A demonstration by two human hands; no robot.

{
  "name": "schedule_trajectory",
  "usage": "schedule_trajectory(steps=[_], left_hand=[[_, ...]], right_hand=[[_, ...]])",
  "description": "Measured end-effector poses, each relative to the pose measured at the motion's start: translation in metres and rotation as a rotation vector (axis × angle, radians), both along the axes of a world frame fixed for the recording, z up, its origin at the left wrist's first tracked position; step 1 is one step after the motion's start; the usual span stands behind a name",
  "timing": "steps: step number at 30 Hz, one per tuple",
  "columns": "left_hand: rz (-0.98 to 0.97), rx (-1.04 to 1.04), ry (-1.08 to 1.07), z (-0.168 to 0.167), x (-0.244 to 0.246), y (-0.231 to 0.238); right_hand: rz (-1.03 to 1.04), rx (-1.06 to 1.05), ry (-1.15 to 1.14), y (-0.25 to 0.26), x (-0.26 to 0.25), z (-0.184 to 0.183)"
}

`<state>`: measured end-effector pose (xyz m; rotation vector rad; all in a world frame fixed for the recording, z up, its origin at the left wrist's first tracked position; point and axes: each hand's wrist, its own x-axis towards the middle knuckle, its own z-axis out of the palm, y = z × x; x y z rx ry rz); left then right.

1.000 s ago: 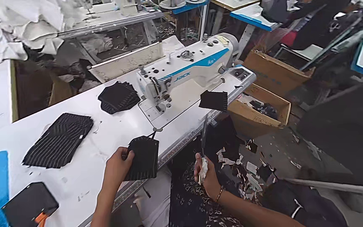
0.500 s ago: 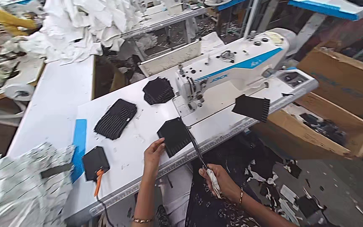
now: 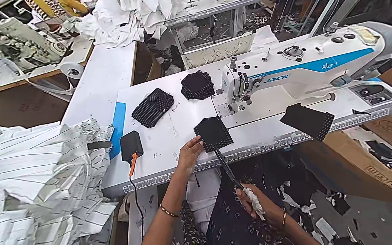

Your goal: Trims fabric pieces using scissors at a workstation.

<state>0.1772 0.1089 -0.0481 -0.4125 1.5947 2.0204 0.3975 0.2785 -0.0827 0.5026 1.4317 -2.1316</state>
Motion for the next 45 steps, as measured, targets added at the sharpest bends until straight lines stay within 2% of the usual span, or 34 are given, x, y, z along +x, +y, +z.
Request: schedule_trajectory(steps=[3,6,16,24,36,45], left_hand=[[0.041,0.061,-0.04,-0.001,0.002,-0.001],[0.036,0.023,0.021,-0.003,0.007,-0.001],[0.061,-0.029,0.226,-0.004,0.025,0.001],[0.14,0.013,0.231,-0.017,0.037,0.009],[0.121,0.039,0.249,-0.018,0.043,0.011],[0.033,0.021,0.331,-0.028,0.043,0.008]], right_hand=[[0.06,-0.021,0.023,-0.001,0.002,-0.001],[0.087,0.002,0.042,-0.005,-0.004,0.003],[0.135,0.266,0.077,-0.013,-0.025,-0.005],[0.119,0.249,0.082,-0.014,-0.022,-0.005],[0.051,0.412,0.139,-0.013,-0.013,-0.009],[0.054,0.295,0.08,-0.015,-0.02,-0.006]])
